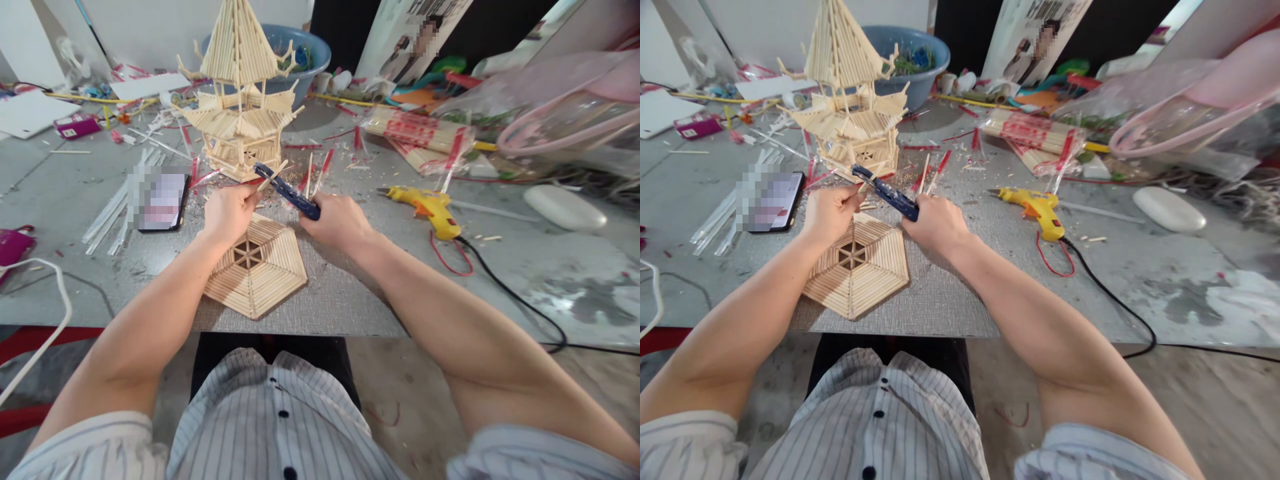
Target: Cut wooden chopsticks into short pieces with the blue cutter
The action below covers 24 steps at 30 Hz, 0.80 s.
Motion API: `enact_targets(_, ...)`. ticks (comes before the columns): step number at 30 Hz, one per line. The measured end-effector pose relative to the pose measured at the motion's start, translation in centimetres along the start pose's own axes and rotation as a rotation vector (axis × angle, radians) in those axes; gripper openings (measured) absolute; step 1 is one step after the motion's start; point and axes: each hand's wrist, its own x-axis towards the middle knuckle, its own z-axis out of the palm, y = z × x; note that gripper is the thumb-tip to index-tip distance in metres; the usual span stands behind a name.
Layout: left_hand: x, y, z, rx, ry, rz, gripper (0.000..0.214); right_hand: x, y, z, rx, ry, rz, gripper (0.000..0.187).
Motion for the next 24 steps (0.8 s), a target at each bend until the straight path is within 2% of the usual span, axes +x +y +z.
enact_targets(17, 0.21, -0.38, 0.23, 0.044, -0.004, -0.042, 0.032, 0.46, -0.03, 0.15, -0.012, -0.024, 0.023, 0.025)
enact_targets(24, 0.2, 0.25, -0.13, 0.114, -0.049, -0.083, 0.032, 0.68, -0.02, 0.35, -0.019, -0.036, 0.041, 0.028)
